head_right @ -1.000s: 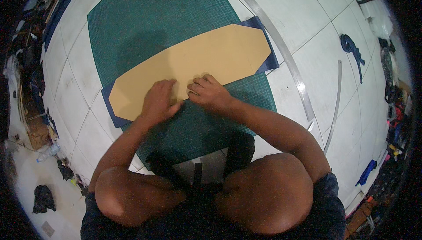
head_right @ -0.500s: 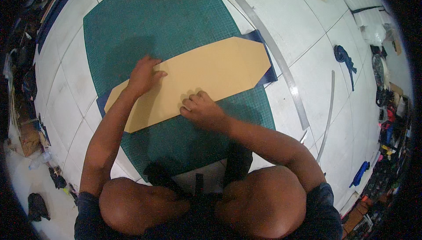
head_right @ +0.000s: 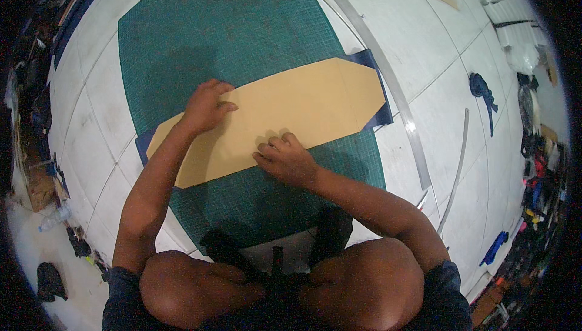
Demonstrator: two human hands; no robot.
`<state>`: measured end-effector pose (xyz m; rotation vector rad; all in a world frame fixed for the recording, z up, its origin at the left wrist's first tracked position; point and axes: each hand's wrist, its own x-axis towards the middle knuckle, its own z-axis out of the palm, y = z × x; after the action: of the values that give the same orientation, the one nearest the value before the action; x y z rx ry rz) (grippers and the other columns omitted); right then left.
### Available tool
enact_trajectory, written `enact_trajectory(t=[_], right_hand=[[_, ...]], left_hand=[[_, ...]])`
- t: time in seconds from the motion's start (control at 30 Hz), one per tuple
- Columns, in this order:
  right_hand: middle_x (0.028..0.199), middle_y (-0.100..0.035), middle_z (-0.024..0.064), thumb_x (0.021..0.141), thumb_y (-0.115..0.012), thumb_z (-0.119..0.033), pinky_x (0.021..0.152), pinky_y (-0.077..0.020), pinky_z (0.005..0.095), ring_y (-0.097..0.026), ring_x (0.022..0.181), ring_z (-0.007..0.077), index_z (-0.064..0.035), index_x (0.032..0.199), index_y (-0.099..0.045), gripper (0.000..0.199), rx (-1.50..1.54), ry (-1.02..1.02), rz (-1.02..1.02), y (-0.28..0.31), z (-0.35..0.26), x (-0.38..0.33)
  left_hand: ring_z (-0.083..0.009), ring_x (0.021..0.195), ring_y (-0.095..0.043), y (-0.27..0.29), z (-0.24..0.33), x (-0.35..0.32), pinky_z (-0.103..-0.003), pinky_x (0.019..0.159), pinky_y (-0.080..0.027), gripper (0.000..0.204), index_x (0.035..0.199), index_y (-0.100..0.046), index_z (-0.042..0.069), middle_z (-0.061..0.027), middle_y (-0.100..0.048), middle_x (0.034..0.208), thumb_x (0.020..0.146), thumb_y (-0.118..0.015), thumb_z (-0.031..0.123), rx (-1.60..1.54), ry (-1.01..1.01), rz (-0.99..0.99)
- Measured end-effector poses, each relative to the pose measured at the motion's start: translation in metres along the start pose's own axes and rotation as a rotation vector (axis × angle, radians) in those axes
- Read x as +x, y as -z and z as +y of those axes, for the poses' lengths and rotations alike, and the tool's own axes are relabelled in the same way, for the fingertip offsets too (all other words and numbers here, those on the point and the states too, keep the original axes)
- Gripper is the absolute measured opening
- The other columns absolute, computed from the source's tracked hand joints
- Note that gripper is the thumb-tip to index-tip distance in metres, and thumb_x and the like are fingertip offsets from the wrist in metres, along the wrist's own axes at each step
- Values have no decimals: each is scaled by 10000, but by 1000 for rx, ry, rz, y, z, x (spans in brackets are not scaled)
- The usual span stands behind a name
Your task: The person aligns a blue fabric under a cardboard template and uses a utility knife and a metal ruler to cut the fabric into specific shapes.
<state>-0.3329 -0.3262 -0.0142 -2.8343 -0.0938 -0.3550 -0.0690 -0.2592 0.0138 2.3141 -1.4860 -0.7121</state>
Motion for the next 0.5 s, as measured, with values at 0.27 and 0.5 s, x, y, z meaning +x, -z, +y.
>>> enact_trajectory(t=[0.27,0.5], right_hand=[[1229,-596,95,839,-656,-230,961,-451,526,-579,1138,302,-106,1116,-671,304,31,-75,3,-1,-11,5],[1372,-565,119,832,-676,-174,1019,-430,548,-532,1292,318,-87,1138,-656,320,-38,-35,-121,9,-11,4]], left_hand=[[-348,1185,-550,-10,-8,-5,-460,1032,-432,443,1241,-658,68,-151,-617,1212,851,-758,255,-28,-111,73],[-393,1165,-538,-7,-62,-84,-491,1011,-427,543,1300,-611,41,-188,-593,1265,855,-750,319,162,-70,426]])
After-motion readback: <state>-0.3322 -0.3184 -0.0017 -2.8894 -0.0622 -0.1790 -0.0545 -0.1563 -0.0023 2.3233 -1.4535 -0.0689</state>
